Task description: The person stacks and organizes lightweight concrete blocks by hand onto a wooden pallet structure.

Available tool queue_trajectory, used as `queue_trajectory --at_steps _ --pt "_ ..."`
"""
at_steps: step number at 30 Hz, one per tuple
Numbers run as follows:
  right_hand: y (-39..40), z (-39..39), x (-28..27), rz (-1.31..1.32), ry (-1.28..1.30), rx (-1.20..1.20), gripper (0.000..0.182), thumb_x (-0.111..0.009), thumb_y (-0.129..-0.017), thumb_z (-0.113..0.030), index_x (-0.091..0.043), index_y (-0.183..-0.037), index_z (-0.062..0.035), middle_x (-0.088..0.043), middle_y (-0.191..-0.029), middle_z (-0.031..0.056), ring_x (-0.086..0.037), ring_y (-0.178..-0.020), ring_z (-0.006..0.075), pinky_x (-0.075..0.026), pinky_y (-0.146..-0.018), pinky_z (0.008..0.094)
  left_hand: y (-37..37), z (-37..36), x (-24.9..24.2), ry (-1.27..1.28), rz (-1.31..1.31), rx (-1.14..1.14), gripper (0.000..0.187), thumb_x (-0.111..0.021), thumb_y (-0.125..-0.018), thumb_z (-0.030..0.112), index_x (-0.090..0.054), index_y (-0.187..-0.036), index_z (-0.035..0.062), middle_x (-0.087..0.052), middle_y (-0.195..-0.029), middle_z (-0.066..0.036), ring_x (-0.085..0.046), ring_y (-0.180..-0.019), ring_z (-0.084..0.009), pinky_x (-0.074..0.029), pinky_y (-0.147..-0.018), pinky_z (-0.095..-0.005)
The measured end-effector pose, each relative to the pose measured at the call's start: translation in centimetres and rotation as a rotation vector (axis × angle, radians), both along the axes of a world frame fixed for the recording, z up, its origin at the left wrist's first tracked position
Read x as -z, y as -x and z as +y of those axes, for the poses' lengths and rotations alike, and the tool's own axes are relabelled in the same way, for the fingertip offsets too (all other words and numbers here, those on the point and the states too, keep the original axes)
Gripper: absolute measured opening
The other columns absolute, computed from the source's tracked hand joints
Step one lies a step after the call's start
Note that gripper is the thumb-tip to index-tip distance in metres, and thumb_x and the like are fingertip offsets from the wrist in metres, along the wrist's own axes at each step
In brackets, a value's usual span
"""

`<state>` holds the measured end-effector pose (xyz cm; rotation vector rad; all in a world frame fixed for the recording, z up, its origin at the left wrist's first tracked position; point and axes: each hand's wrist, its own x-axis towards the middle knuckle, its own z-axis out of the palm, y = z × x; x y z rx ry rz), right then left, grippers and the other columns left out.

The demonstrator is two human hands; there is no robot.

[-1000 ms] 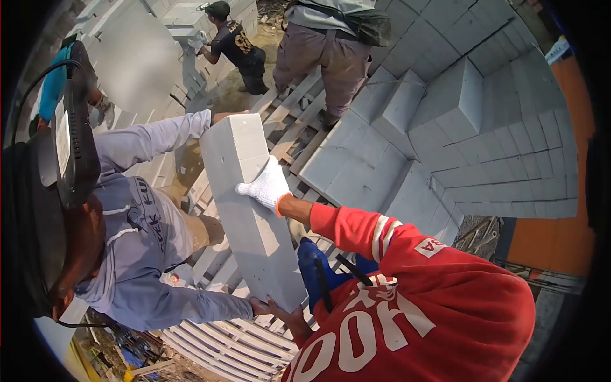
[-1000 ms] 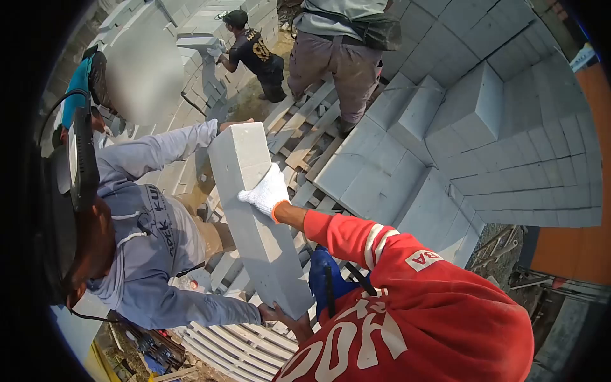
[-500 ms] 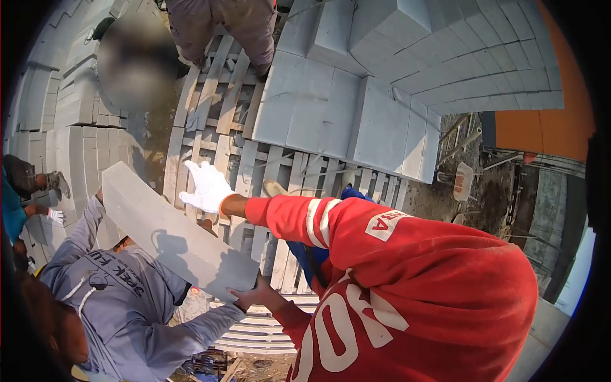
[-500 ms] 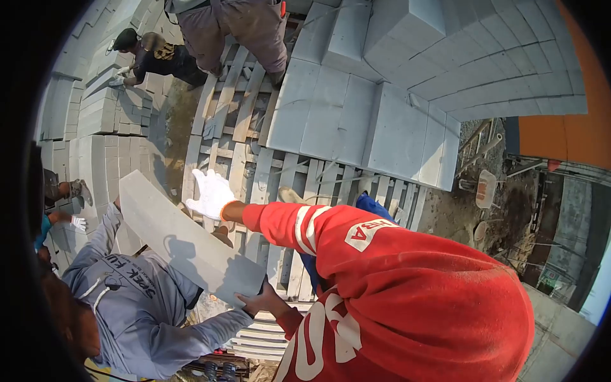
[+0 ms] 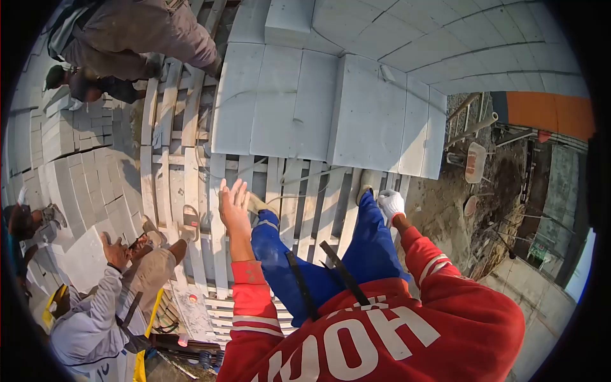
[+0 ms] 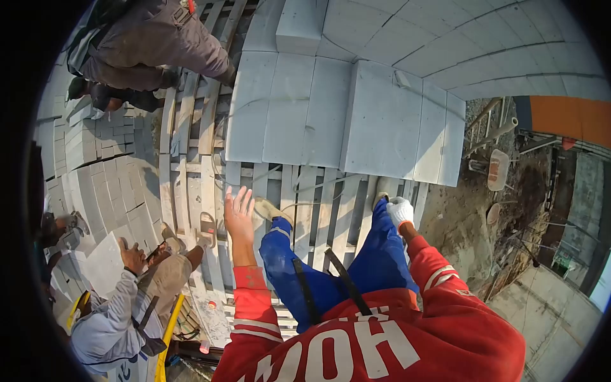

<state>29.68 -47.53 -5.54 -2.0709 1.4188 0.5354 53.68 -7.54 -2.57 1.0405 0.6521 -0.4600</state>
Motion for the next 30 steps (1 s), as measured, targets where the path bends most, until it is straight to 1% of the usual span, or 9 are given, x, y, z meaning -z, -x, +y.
queue_trajectory --at_steps 1,3,9,12,15,22,25,28,30 --pt "0.5 -0.6 0.8 -0.047 -0.095 0.114 0.024 -0.063 -0.084 -0.017 -0.071 -0.098 0.0012 -0.072 -0.085 0.0127 -0.069 -0.074 0.0168 -0.055 -0.072 0.0293 1.6 -4.6 3.6 0.055 0.085 0.085 0.078 -0.054 -0.095 0.051 -0.022 -0.153 0.0091 -0.043 -0.146 -0.023 -0.039 -0.138 -0.0372 -0.030 -0.116 -0.0469" --pt "3.9 -1.8 6.4 -0.304 -0.366 0.369 0.021 -0.062 -0.088 -0.010 -0.067 -0.103 0.0042 -0.070 -0.081 0.0096 -0.067 -0.072 0.0143 -0.053 -0.068 0.0269 6.1 -13.1 12.2 0.199 0.317 0.070 0.081 -0.053 -0.094 0.054 -0.019 -0.155 0.0115 -0.040 -0.148 -0.023 -0.038 -0.139 -0.0382 -0.030 -0.114 -0.0505" --pt "9.2 -1.9 11.0 -0.301 -0.567 0.468 0.021 -0.059 -0.092 -0.005 -0.063 -0.109 0.0054 -0.069 -0.080 0.0087 -0.066 -0.075 0.0126 -0.051 -0.071 0.0248 15.6 -33.4 33.6 0.188 0.810 -0.476 0.084 -0.045 -0.091 0.064 -0.025 -0.153 0.0100 -0.039 -0.148 -0.016 -0.034 -0.139 -0.0359 -0.026 -0.115 -0.0530" --pt "12.3 -4.8 10.8 -0.055 -0.656 0.356 0.024 -0.062 -0.089 -0.007 -0.064 -0.110 0.0061 -0.070 -0.080 0.0087 -0.065 -0.074 0.0111 -0.050 -0.070 0.0242 20.2 -33.9 44.1 0.473 0.151 -0.294 0.069 -0.047 -0.094 0.053 -0.037 -0.149 0.0121 -0.046 -0.146 -0.013 -0.046 -0.131 -0.0363 -0.039 -0.107 -0.0519" --pt "11.6 -7.9 10.9 -0.092 -0.665 0.375 0.026 -0.063 -0.088 -0.008 -0.064 -0.110 0.0049 -0.069 -0.079 0.0086 -0.064 -0.073 0.0103 -0.050 -0.069 0.0244 16.9 -37.7 40.1 0.630 -0.218 -0.164 0.055 -0.042 -0.097 0.045 -0.049 -0.141 0.0111 -0.053 -0.138 -0.009 -0.052 -0.124 -0.0337 -0.044 -0.102 -0.0505" --pt "9.1 -9.8 10.4 -0.141 -0.619 0.397 0.030 -0.066 -0.088 -0.008 -0.062 -0.115 0.0037 -0.067 -0.082 0.0070 -0.060 -0.074 0.0103 -0.049 -0.070 0.0249 16.7 -38.0 31.7 0.660 -0.127 -0.239 0.070 -0.039 -0.095 0.057 -0.039 -0.147 0.0094 -0.047 -0.145 -0.010 -0.043 -0.134 -0.0321 -0.036 -0.109 -0.0514" --pt "8.4 -9.9 11.1 -0.335 -0.536 0.480 0.042 -0.068 -0.090 -0.013 -0.054 -0.126 0.0021 -0.067 -0.096 0.0074 -0.062 -0.085 0.0129 -0.050 -0.078 0.0259 17.2 -39.9 25.6 0.376 0.021 -0.501 0.066 -0.042 -0.097 0.055 -0.042 -0.145 0.0107 -0.049 -0.141 -0.009 -0.046 -0.131 -0.0302 -0.037 -0.108 -0.0502" --pt "5.9 -12.2 13.0 -0.435 -0.559 0.722 0.061 -0.073 -0.088 -0.025 -0.047 -0.138 -0.0004 -0.061 -0.119 0.0128 -0.059 -0.106 0.0203 -0.048 -0.092 0.0326 17.6 -39.7 23.1 0.136 0.041 -0.367 0.066 -0.057 -0.093 0.050 -0.041 -0.145 0.0121 -0.047 -0.142 -0.009 -0.041 -0.134 -0.0292 -0.033 -0.111 -0.0511" --pt "3.5 -14.3 16.5 -0.474 -0.693 0.798 0.074 -0.069 -0.089 -0.039 -0.040 -0.145 -0.0012 -0.054 -0.132 0.0156 -0.055 -0.116 0.0234 -0.045 -0.097 0.0352 17.7 -38.9 21.9 0.007 0.137 -0.174 0.069 -0.072 -0.086 0.032 -0.040 -0.145 0.0127 -0.044 -0.144 -0.008 -0.039 -0.136 -0.0298 -0.030 -0.112 -0.0534"
